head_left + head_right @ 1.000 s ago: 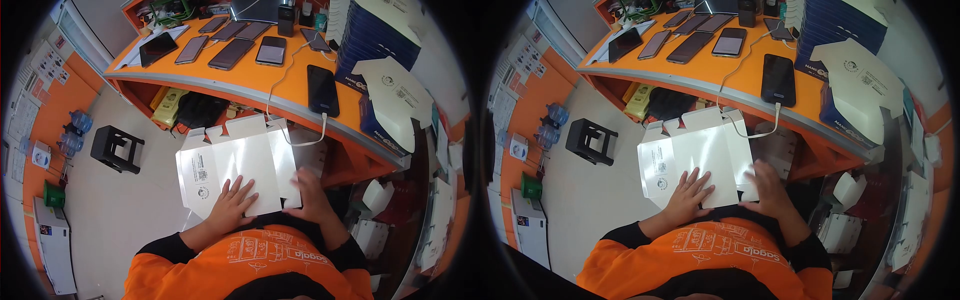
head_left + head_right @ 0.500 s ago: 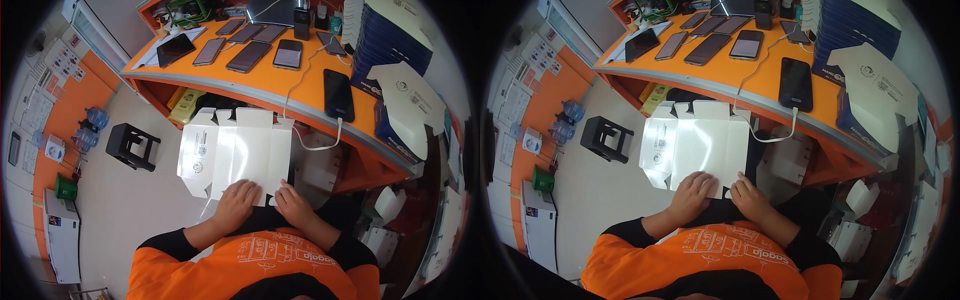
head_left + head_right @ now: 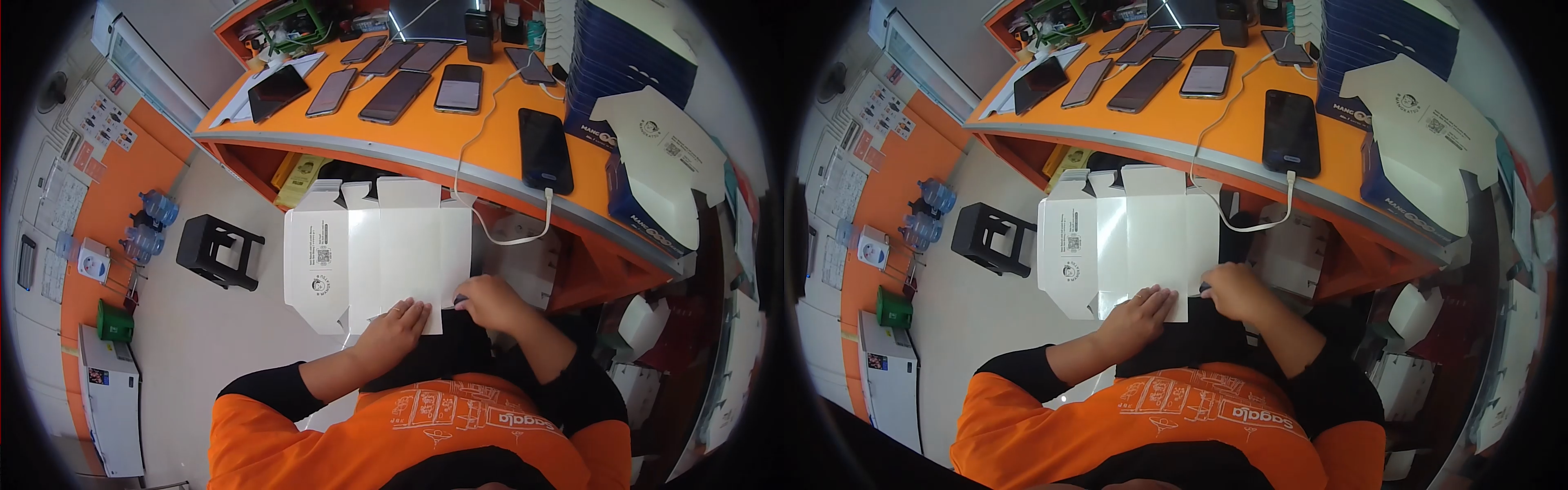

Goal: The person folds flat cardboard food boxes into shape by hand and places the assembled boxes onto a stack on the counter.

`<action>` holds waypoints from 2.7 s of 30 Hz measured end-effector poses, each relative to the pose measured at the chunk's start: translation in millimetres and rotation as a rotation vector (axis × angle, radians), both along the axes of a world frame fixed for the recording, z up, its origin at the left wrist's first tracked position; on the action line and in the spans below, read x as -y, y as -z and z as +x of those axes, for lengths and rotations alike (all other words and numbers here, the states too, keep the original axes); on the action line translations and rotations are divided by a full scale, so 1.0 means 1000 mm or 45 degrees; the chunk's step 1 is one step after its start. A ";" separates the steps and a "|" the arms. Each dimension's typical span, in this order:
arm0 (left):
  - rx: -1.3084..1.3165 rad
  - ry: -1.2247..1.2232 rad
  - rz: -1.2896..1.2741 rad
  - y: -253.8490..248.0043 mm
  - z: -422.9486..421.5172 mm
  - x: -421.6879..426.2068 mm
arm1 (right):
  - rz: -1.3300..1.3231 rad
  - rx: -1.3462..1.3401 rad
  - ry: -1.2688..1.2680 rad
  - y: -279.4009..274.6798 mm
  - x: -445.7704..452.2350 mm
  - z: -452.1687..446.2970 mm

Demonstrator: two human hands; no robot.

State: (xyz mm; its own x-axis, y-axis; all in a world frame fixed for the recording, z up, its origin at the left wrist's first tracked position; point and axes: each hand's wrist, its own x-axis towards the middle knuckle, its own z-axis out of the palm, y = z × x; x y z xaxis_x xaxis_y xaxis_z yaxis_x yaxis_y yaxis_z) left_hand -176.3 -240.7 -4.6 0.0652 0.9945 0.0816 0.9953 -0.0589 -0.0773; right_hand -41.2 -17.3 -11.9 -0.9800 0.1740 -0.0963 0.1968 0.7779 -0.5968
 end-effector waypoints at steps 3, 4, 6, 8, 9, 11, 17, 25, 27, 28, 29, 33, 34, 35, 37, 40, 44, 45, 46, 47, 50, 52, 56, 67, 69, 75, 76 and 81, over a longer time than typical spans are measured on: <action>0.087 0.020 -0.055 -0.009 -0.006 -0.006 | -0.105 0.034 0.030 -0.008 -0.015 -0.016; 0.138 0.021 -0.081 -0.012 -0.008 -0.006 | -0.097 0.029 0.078 -0.008 -0.013 -0.018; 0.133 0.012 -0.142 -0.014 -0.011 -0.008 | -0.077 0.015 0.176 -0.011 -0.009 -0.025; 0.171 -0.005 -0.212 -0.018 -0.014 -0.010 | 0.133 -0.037 0.283 -0.027 0.002 -0.028; 0.210 -0.016 -0.252 -0.023 -0.014 -0.011 | 0.236 -0.063 0.336 -0.032 0.006 -0.029; 0.264 -0.003 -0.217 -0.027 -0.015 -0.010 | 0.325 -0.119 0.357 -0.023 0.011 -0.034; 0.378 -0.060 -0.147 -0.035 -0.019 -0.003 | 0.203 -0.223 0.144 -0.022 0.005 -0.020; 0.561 -0.063 -0.418 -0.050 -0.054 -0.037 | -0.132 0.151 -0.051 -0.058 0.008 -0.004; 0.542 -0.109 -0.512 -0.058 -0.060 -0.056 | 0.029 0.135 -0.013 -0.061 0.015 -0.012; 0.572 -0.098 -0.511 -0.057 -0.063 -0.063 | 0.063 0.139 0.041 -0.054 0.017 -0.019; 0.601 -0.088 -0.511 -0.051 -0.069 -0.069 | 0.096 0.141 0.093 -0.043 0.018 -0.029; 0.484 -0.067 -0.261 -0.038 -0.076 -0.080 | 0.108 0.171 0.275 -0.027 0.015 -0.048; 0.414 -0.050 -0.125 -0.038 -0.075 -0.080 | 0.108 0.183 0.286 -0.027 0.016 -0.052; 0.338 -0.270 -0.044 -0.040 -0.071 -0.080 | 0.048 0.230 0.333 -0.032 0.020 -0.053; 0.280 -0.385 -0.105 -0.042 -0.073 -0.081 | 0.035 0.223 0.386 -0.025 0.029 -0.058; 0.281 -0.404 -0.020 -0.049 -0.075 -0.070 | 0.060 0.166 0.425 -0.024 0.035 -0.053; 0.354 -0.191 0.245 -0.029 -0.085 -0.001 | -0.084 0.007 0.279 -0.018 0.017 -0.029; 0.310 -0.102 0.222 -0.030 -0.080 0.018 | -0.181 0.125 0.221 -0.024 0.011 -0.024; 0.263 -0.084 0.130 -0.039 -0.069 0.031 | -0.174 0.124 0.188 -0.026 0.011 -0.020; 0.183 -0.107 0.064 -0.039 -0.059 0.041 | -0.162 0.130 0.156 -0.028 0.012 -0.014; 0.145 -0.149 0.028 -0.020 -0.055 0.055 | -0.074 0.066 0.083 -0.021 0.019 -0.004; 0.198 -0.159 0.055 -0.020 -0.056 0.052 | -0.028 0.039 0.050 -0.018 0.022 -0.003; 0.296 -0.077 0.074 -0.034 -0.050 0.038 | 0.101 -0.007 0.014 -0.016 0.035 0.017; 0.376 0.013 -0.131 -0.027 -0.010 -0.016 | 0.691 0.000 0.311 -0.012 0.048 0.069; 0.430 -0.038 -0.268 -0.034 -0.014 -0.028 | 0.839 -0.201 0.182 -0.030 0.046 0.068; 0.646 -0.191 -0.258 -0.041 -0.038 -0.065 | 0.720 -0.202 0.062 -0.026 0.047 0.049; 0.682 -0.284 -0.275 -0.043 -0.039 -0.069 | 0.699 -0.183 0.042 -0.024 0.046 0.048; 0.489 -0.553 -0.305 -0.051 -0.035 -0.089 | 0.690 -0.236 -0.016 -0.011 0.046 0.048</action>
